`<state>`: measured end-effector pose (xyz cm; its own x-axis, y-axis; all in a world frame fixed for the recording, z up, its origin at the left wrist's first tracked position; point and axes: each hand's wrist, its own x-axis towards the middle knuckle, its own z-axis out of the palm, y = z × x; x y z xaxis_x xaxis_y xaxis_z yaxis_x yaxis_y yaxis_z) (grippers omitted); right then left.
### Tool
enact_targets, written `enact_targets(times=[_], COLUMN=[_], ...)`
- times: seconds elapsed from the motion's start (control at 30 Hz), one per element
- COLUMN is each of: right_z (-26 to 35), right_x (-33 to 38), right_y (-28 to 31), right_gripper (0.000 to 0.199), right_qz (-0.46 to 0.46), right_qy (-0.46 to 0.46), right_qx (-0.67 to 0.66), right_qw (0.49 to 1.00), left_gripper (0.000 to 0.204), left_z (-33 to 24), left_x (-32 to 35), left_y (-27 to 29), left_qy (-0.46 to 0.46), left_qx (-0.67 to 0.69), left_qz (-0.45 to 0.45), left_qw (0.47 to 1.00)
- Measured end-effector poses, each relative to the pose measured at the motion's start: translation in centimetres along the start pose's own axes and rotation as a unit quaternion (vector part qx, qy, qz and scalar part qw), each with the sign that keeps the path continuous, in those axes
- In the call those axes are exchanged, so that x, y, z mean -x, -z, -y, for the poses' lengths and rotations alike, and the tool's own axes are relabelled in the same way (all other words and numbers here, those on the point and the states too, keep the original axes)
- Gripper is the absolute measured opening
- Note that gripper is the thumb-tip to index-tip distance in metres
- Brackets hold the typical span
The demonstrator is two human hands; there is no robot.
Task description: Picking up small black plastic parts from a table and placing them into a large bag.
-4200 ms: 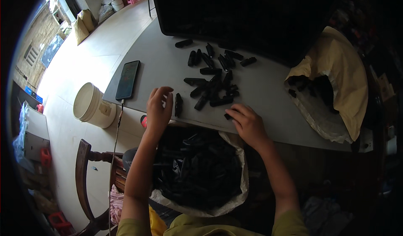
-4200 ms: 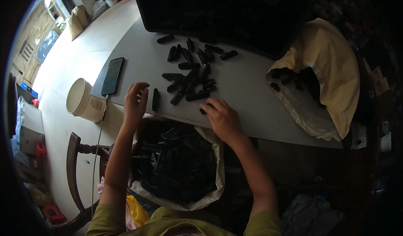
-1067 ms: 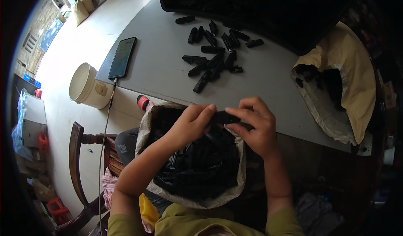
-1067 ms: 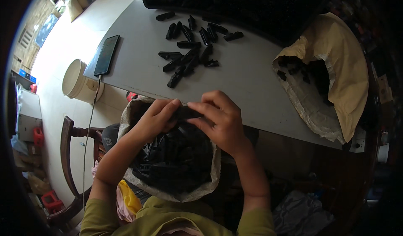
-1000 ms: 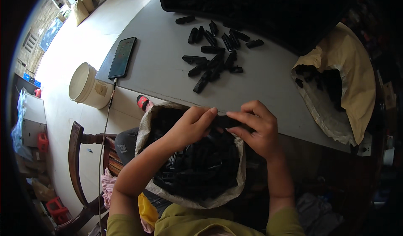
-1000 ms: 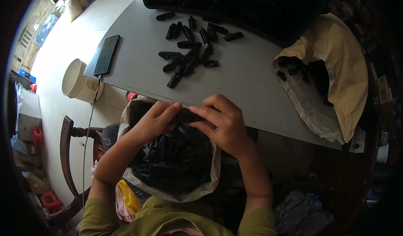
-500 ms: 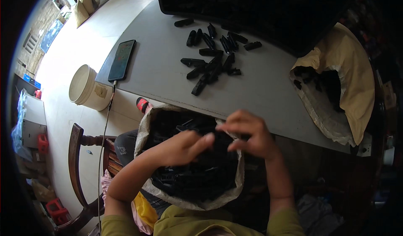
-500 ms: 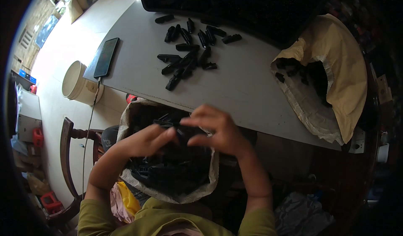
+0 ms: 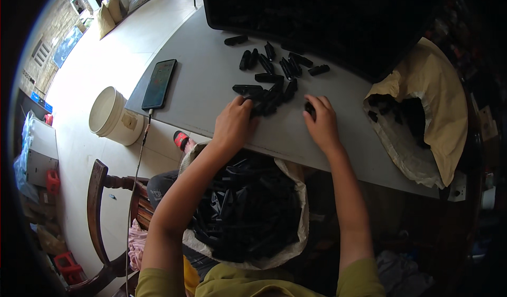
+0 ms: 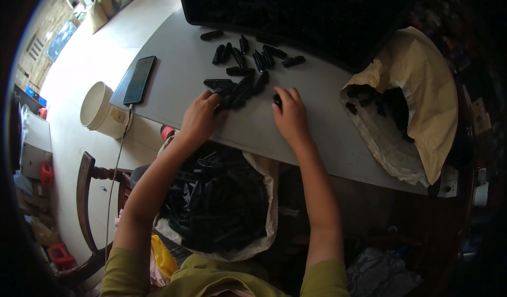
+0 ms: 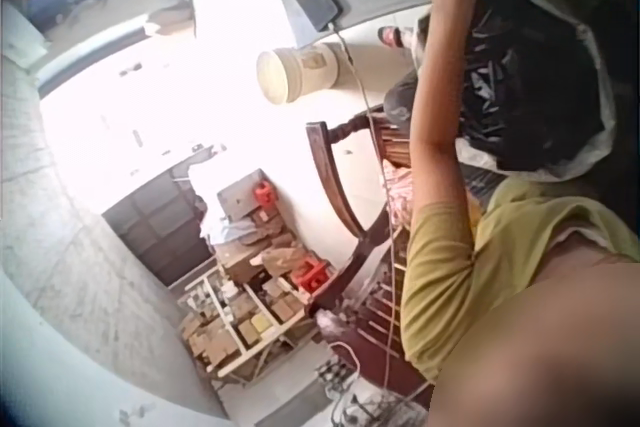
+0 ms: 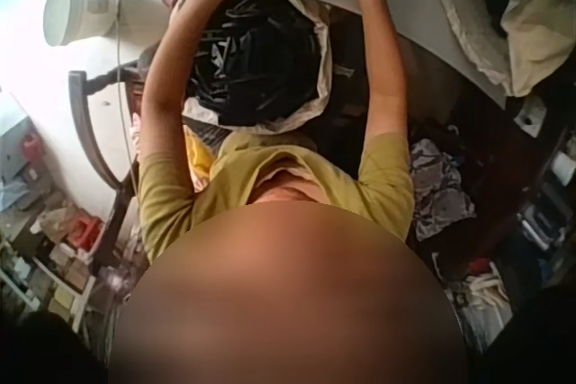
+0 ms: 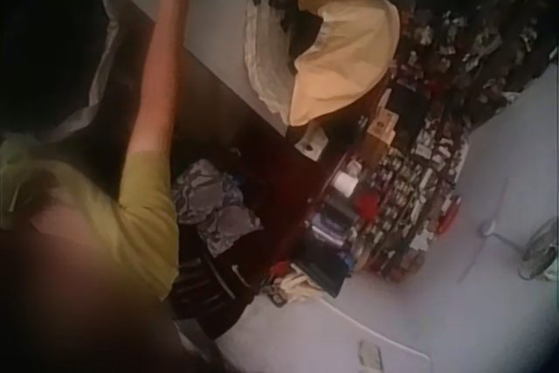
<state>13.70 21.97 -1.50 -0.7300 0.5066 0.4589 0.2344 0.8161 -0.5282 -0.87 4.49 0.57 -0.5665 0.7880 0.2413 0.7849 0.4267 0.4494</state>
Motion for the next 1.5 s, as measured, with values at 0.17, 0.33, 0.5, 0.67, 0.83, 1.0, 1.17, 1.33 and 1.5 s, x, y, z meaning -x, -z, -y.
enact_targets(times=[0.17, 0.33, 0.5, 0.67, 0.83, 1.0, 1.17, 1.33, 1.5], right_z=[-0.3, 0.2, 6.9, 9.0, 8.9, 8.7, 8.8, 8.8, 6.7], right_x=[2.7, 4.5, 4.9, 5.9, 6.4, 6.8, 7.3, 7.2, 7.6], right_y=[3.3, 4.5, 4.0, 3.4, 3.7, 4.4, 4.0, 3.5, 4.6], right_gripper=[0.019, 0.018, 0.022, 0.03, 0.033, 0.034, 0.033, 0.032, 0.031], right_qz=[-0.023, -0.022, 0.019, -0.049, -0.058, -0.044, -0.061, -0.049, 0.011], right_qy=[-0.087, -0.075, -0.046, 0.05, 0.05, 0.062, 0.011, 0.03, 0.047], right_qx=[-0.151, 0.06, -0.216, -0.157, -0.171, -0.113, -0.161, -0.196, -0.253], right_qw=[0.984, 0.995, 0.975, 0.985, 0.982, 0.991, 0.985, 0.979, 0.966], left_gripper=[0.035, 0.046, 0.034, 0.026, 0.029, 0.027, 0.027, 0.026, 0.024], left_z=[1.7, -1.2, -2.4, -5.0, -4.9, -5.5, -6.3, -7.3, -5.0], left_x=[0.6, 2.0, 2.9, 3.4, 3.8, 4.4, 5.1, 5.5, 7.0], left_y=[1.6, 4.0, 2.3, 2.5, 2.4, 2.5, 2.7, 2.6, 5.4], left_qy=[0.014, 0.173, 0.211, 0.24, 0.235, 0.216, 0.174, 0.158, 0.079], left_qx=[0.065, 0.569, 0.61, 0.622, 0.611, 0.63, 0.613, 0.627, 0.454], left_qz=[0.079, 0.126, 0.145, 0.113, 0.128, 0.105, 0.108, 0.106, 0.22], left_qw=[0.995, 0.794, 0.75, 0.737, 0.745, 0.739, 0.763, 0.755, 0.86])
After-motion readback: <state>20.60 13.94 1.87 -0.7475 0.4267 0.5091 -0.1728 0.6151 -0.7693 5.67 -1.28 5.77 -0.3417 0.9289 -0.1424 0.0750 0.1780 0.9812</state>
